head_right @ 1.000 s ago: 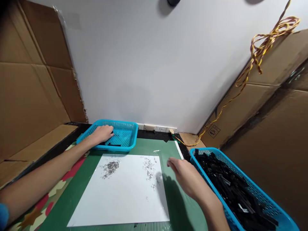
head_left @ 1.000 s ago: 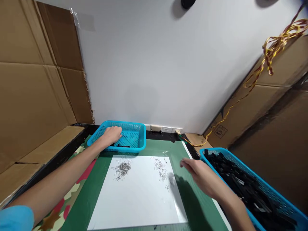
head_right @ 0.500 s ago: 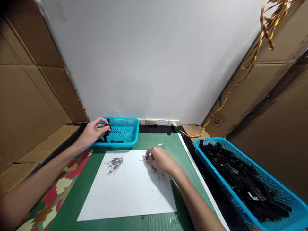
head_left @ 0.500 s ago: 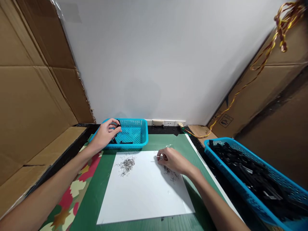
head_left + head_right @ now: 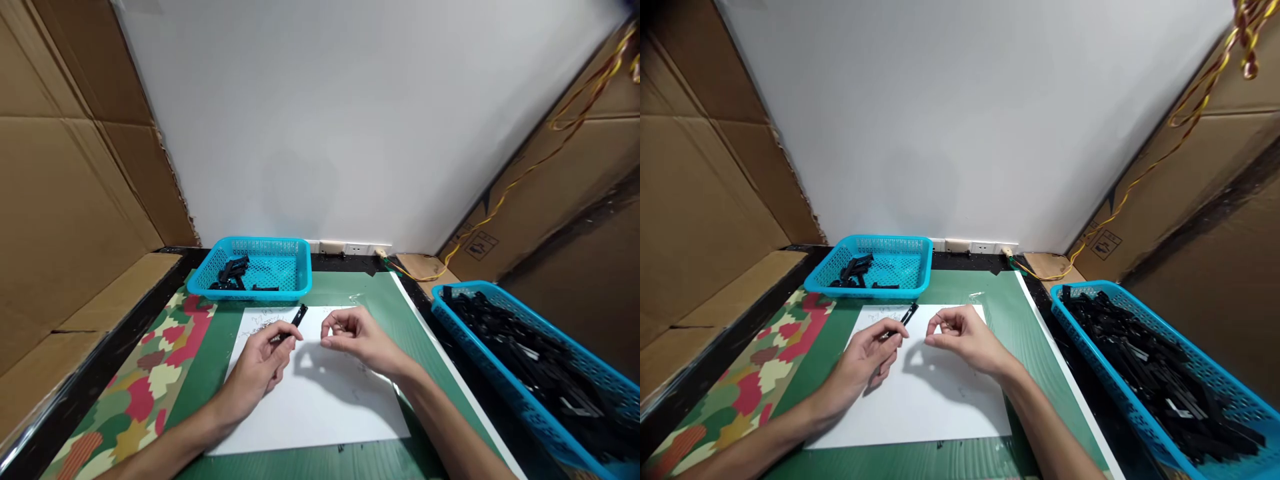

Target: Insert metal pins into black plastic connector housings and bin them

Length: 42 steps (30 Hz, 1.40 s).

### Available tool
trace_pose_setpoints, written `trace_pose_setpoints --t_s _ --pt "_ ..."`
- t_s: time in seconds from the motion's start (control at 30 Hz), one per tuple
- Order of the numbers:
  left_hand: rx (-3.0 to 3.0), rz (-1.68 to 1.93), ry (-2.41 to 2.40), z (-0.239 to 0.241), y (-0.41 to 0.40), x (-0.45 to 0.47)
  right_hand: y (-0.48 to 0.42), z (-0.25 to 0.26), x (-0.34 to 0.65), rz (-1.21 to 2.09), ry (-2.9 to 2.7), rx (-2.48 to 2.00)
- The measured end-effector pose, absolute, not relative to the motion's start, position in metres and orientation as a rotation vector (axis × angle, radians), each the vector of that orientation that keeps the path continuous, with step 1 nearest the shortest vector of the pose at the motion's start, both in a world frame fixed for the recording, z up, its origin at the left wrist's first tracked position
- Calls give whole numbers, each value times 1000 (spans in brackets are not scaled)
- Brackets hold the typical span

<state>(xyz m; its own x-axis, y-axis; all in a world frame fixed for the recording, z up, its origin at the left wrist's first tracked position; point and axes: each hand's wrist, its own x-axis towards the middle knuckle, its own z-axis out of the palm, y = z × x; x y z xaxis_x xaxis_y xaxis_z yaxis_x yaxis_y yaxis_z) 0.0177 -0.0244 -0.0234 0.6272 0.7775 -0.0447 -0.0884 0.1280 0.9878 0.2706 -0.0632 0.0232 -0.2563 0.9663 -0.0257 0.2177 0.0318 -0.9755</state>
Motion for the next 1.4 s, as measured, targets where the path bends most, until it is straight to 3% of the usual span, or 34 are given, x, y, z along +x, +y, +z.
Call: trace_pose_setpoints --t_s 0.3,0.7,1.0,1.4 --pt "1324 642 672 -18 -41 16 -68 14 233 1171 -1435 -1138" --pt "1331 706 736 -13 -40 16 -87 -13 211 223 -1789 -1119" --pt "1284 791 661 -18 -42 15 -88 11 212 423 -1611 -1160" --pt "1263 918 680 -13 -42 10 -93 11 210 398 -1717 -1029"
